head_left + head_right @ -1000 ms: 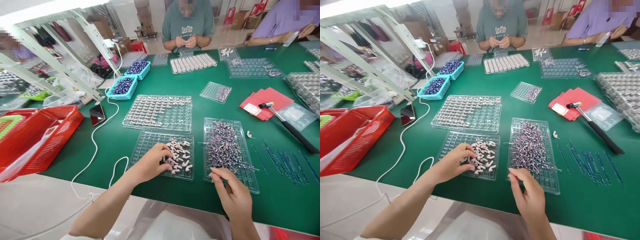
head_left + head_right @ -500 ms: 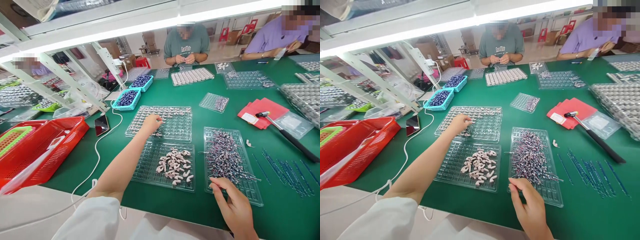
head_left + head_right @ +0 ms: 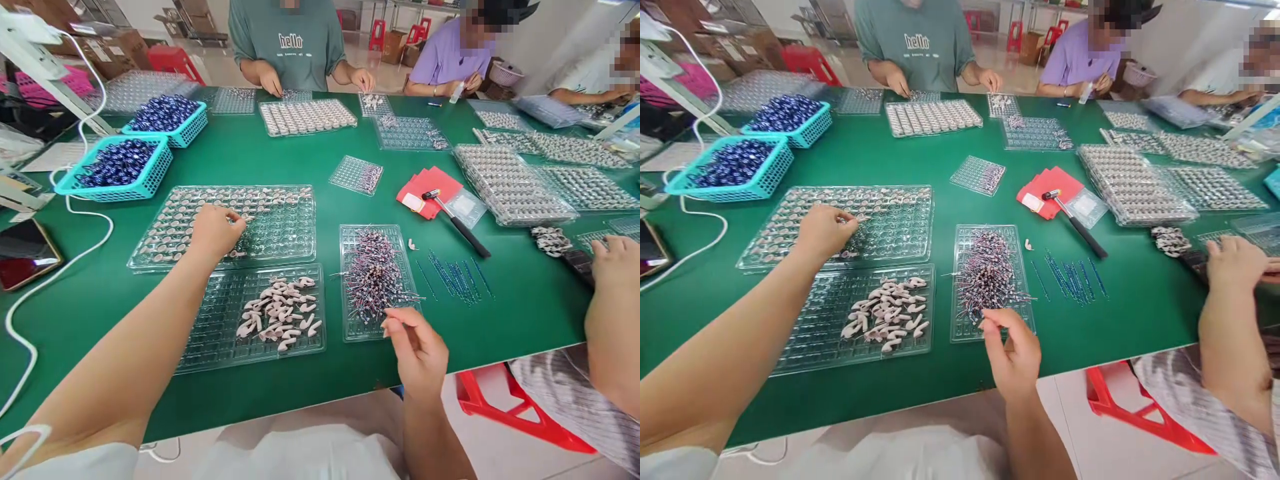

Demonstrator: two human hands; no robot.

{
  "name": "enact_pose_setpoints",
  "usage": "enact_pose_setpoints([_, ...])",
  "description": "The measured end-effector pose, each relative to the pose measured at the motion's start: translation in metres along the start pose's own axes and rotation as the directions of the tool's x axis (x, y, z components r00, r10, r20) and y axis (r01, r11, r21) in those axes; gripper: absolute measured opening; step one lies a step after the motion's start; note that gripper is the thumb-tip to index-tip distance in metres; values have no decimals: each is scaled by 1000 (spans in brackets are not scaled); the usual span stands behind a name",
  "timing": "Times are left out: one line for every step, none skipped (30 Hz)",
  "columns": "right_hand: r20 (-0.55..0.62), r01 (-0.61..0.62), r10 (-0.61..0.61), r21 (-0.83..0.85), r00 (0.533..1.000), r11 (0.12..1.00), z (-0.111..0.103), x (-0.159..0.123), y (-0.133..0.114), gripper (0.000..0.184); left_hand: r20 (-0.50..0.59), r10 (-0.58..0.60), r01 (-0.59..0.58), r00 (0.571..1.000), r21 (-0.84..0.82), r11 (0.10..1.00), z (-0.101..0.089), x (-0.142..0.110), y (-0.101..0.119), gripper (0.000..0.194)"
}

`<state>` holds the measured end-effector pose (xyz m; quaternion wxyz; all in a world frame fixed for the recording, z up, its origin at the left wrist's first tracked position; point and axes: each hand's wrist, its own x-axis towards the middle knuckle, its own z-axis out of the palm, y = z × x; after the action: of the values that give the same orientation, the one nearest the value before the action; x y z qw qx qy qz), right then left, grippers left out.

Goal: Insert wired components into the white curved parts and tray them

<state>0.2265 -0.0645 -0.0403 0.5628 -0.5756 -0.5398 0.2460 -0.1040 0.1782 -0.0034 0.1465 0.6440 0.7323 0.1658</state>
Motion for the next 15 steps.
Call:
enact_pose_setpoints([-22, -2, 1, -23, 1000, 1000, -6, 2, 1, 18, -25, 16, -16, 1000, -1, 1000, -3, -6, 4, 12])
enact_pose_setpoints([-19, 10, -11, -60, 1000, 998, -12, 4, 1, 17, -42, 34, -34, 999, -1, 999, -6, -13, 9, 15])
enact_pose_setpoints([15, 33, -31, -110, 999, 993, -17, 7, 2, 15, -54, 44, -44, 998, -6, 999, -10, -20, 13, 19])
enact_pose_setpoints([74, 70, -58, -166, 996, 984, -20, 10, 2, 14, -52, 53, -54, 997, -19, 998, -12, -29, 19, 21])
enact_pose_setpoints([148, 117, -85, -225, 985, 967, -22, 13, 2, 13, -49, 59, -60, 997, -32, 998, -14, -40, 25, 22])
enact_pose_setpoints([224, 169, -106, -284, 969, 944, -23, 16, 2, 13, -45, 59, -61, 997, -51, 997, -15, -53, 31, 22])
enact_pose_setpoints([295, 219, -118, -339, 948, 915, -22, 19, 2, 12, -22, 72, -74, 997, -83, 994, -16, -68, 38, 20])
enact_pose_setpoints([356, 263, -119, -392, 927, 882, -19, 20, 2, 11, 7, 97, -95, 995, -125, 988, -15, -84, 45, 20])
enact_pose_setpoints([404, 300, -111, -442, 908, 846, -16, 21, 2, 11, 71, 142, -120, 987, -256, 959, -13, -102, 52, 19])
enact_pose_setpoints([439, 328, -96, -490, 893, 808, -12, 22, 3, 10, 139, 207, -135, 968, -406, 904, -10, -120, 59, 17])
enact_pose_setpoints([465, 348, -77, -533, 882, 771, -8, 22, 3, 10, 192, 271, -130, 943, -536, 834, -7, -138, 65, 16])
enact_pose_setpoints([483, 366, -61, -569, 873, 736, -5, 22, 3, 10, 222, 316, -107, 923, -639, 762, -2, -153, 71, 17])
enact_pose_setpoints([497, 382, -50, -596, 867, 706, -1, 22, 4, 10, 244, 352, -75, 903, -719, 691, 2, -167, 75, 21])
enact_pose_setpoints([505, 395, -43, -615, 862, 682, 1, 22, 4, 10, 271, 379, -35, 885, -774, 633, 7, -177, 79, 28])
enact_pose_setpoints([513, 404, -38, -626, 858, 667, 3, 22, 5, 10, 304, 395, 18, 867, -811, 585, 11, -185, 82, 33])
